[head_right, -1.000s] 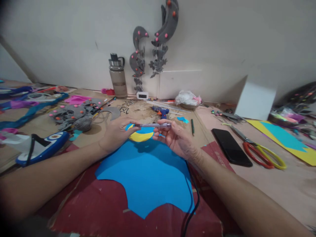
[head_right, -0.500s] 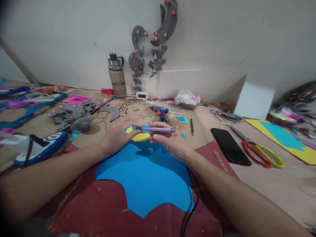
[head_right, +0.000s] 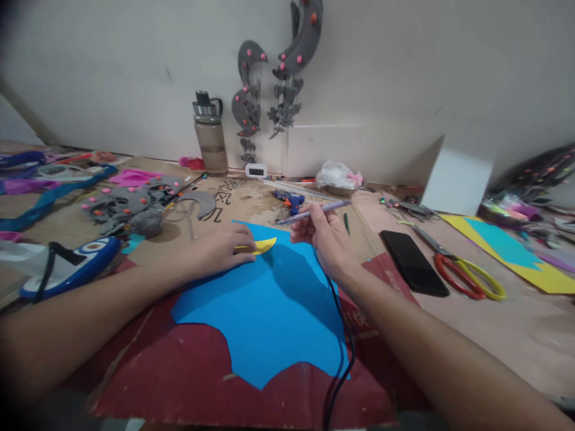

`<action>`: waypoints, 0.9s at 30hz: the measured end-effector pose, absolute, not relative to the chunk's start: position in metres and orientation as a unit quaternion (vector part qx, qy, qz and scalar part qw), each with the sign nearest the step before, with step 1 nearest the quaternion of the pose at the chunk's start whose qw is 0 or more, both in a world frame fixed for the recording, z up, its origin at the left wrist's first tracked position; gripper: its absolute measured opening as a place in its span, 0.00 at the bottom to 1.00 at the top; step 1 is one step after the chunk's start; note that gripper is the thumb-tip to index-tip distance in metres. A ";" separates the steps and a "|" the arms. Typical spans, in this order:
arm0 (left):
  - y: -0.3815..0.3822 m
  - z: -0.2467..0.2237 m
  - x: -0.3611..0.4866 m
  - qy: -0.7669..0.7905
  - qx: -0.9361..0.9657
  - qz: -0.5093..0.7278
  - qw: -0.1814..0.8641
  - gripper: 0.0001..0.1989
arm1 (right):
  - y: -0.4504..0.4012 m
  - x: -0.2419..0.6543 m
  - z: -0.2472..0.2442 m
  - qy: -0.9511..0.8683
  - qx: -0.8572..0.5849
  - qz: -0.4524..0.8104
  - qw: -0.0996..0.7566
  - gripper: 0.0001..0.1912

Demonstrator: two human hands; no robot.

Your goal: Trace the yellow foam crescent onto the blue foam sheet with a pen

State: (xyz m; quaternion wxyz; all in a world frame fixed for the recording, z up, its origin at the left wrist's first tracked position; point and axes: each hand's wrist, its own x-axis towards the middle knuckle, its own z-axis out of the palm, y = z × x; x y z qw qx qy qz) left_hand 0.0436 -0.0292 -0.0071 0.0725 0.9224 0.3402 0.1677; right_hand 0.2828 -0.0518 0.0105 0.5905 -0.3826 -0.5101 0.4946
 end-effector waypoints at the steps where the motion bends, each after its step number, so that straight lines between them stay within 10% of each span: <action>1: -0.031 -0.007 0.044 0.341 0.925 0.157 0.063 0.08 | -0.051 0.282 0.012 -0.514 -0.394 0.495 0.580 0.21; 27: -0.070 -0.023 0.050 0.250 0.934 0.238 -0.093 0.12 | 0.008 0.246 -0.028 -0.451 -0.369 0.379 0.719 0.15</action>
